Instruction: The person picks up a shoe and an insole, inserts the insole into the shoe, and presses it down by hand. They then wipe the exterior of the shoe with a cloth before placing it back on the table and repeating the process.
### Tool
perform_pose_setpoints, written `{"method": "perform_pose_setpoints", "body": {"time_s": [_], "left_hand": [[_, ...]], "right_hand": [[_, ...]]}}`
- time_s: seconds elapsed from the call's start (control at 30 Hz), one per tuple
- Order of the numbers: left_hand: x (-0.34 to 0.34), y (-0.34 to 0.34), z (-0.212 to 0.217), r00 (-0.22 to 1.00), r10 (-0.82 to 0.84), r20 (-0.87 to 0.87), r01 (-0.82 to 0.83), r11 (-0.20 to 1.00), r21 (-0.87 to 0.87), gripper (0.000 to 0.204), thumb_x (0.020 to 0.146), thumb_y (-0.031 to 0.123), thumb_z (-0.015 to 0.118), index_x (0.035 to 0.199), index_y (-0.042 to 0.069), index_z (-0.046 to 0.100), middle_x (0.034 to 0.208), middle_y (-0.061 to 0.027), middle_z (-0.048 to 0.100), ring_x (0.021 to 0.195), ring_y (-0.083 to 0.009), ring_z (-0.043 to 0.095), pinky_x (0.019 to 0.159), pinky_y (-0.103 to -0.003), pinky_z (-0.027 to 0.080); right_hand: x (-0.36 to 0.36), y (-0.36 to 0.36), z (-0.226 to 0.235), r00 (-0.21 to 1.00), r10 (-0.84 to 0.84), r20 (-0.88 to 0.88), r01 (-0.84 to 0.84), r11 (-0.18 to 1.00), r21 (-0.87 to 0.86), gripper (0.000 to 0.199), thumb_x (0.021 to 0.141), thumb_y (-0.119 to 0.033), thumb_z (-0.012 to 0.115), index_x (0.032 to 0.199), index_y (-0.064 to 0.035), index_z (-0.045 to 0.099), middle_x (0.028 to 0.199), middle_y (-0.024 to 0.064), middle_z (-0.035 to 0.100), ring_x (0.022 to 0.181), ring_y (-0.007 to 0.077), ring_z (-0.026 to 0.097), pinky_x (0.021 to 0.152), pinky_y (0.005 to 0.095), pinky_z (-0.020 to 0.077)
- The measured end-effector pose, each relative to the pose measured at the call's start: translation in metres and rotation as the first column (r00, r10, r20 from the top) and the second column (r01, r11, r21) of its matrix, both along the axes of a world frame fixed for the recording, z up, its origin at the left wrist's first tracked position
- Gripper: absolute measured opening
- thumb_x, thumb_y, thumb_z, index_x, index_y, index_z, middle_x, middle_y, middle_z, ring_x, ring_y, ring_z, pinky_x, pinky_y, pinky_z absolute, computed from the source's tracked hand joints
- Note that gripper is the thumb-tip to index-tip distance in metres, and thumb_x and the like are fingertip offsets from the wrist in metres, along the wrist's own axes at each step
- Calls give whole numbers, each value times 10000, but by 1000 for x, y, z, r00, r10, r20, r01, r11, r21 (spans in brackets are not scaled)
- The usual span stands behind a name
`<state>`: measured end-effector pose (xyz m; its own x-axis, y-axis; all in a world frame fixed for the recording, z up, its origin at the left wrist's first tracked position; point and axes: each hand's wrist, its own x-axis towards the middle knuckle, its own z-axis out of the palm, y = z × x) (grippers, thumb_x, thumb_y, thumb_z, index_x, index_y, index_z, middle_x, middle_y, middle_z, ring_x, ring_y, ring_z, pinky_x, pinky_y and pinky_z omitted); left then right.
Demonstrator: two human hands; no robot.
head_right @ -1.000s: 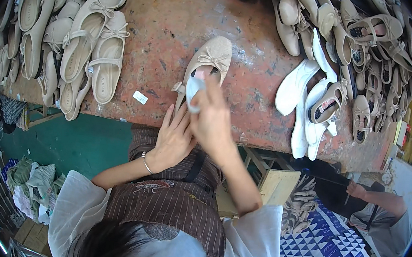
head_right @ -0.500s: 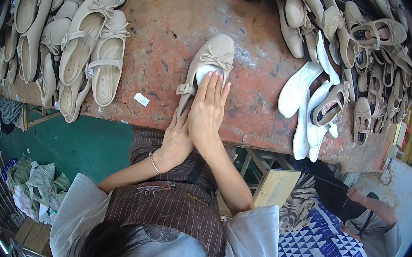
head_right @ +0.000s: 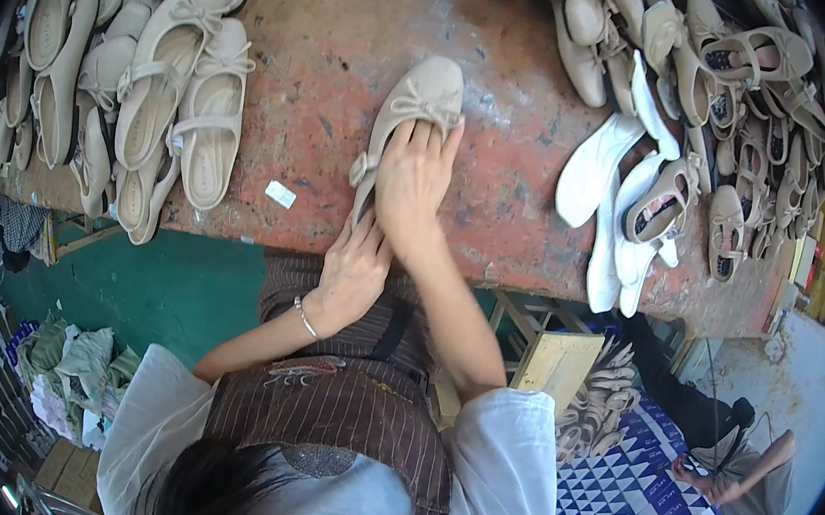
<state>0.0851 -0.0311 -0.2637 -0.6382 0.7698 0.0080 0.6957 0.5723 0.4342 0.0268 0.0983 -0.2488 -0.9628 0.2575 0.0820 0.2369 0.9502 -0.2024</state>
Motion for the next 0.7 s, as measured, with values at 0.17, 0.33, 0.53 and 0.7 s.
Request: {"method": "perform_pose_setpoints", "body": {"time_s": [0.17,0.33,0.53,0.7], "left_hand": [[-3,-3,-2,999,-25,-23,24,1000,-18,477,855,111,525,1280,-104,545,1373,-256,521,1361,-363,430,1113,-502,363],[-8,11,13,998,34,61,-37,998,45,531,852,118,621,1331,-82,508,1425,-249,471,1364,-374,418,1114,-498,355],[-79,10,27,989,146,36,-150,943,297,193,703,29,689,861,4,581,1186,-183,595,1084,-397,562,951,-480,443],[-204,-100,139,836,434,-336,-274,861,429,137,809,-19,635,936,-48,592,1103,-208,614,1012,-332,601,899,-411,477]], "right_hand": [[-16,16,-18,944,-3,331,-10,999,39,403,833,-119,523,1186,52,620,1164,241,627,1254,337,530,1192,593,94],[-26,26,-21,990,96,100,-108,987,121,286,851,-156,506,960,22,701,945,215,683,1074,389,626,1190,617,101],[27,95,21,968,72,-241,-235,597,-767,290,852,-66,596,1093,-130,744,1049,187,714,1089,314,674,1024,412,468],[58,200,34,671,-691,-269,698,711,-85,326,873,-181,660,1130,19,650,1033,218,631,937,397,632,777,502,509]]}}
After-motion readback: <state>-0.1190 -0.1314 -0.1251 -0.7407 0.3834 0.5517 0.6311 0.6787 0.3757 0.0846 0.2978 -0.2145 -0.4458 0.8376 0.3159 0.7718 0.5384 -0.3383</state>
